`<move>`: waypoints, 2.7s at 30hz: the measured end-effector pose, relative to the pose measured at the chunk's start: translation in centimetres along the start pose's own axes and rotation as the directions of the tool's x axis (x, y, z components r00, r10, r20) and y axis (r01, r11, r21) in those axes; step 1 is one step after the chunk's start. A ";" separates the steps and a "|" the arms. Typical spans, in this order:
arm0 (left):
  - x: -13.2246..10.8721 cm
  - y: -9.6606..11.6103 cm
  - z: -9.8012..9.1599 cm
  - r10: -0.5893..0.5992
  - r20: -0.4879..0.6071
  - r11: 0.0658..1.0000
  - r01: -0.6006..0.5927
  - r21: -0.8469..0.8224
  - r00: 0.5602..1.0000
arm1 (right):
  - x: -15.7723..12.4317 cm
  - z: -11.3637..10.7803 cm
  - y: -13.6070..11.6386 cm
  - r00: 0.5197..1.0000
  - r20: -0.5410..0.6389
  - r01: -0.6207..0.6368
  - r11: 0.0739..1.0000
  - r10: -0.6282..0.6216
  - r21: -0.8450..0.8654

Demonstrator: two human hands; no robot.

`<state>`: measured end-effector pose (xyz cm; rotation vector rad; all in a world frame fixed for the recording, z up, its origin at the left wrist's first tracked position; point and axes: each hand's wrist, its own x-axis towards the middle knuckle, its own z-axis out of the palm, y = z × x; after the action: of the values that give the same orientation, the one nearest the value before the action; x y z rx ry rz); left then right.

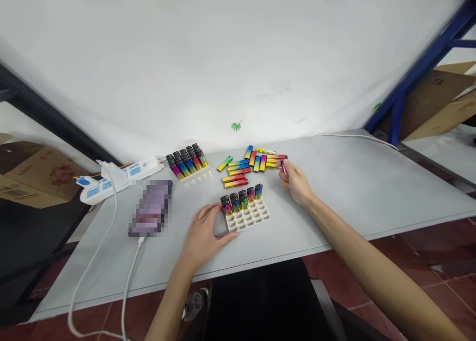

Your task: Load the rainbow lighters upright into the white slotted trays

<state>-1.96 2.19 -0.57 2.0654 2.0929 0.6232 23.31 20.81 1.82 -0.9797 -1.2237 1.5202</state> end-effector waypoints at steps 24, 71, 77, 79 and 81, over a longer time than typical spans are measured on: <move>0.0 -0.1 0.1 -0.013 0.001 0.999 0.013 0.033 1.000 | -0.4 0.4 0.0 0.998 0.056 -0.011 0.998 0.007 0.066; 0.2 0.1 -0.2 -0.016 0.017 1.000 0.016 0.000 1.000 | -2.6 0.1 0.5 0.938 0.059 0.318 0.779 -0.342 -0.540; 0.3 0.1 -0.2 0.007 -0.009 1.000 -0.007 -0.018 1.000 | -6.0 0.6 -0.7 0.918 0.061 0.364 0.775 -0.391 -0.516; 0.3 0.2 -0.2 0.014 -0.011 1.000 -0.014 -0.026 1.000 | -6.6 1.2 -0.9 0.918 0.112 0.384 0.780 -0.381 -0.493; 0.2 0.2 -0.2 0.010 -0.002 0.999 -0.011 -0.032 1.000 | -7.0 2.0 -0.9 0.902 0.209 0.431 0.748 -0.379 -0.504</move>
<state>-1.87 2.40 -0.31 2.0609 2.0607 0.6564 23.37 13.65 3.28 -0.9097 -1.8610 0.8880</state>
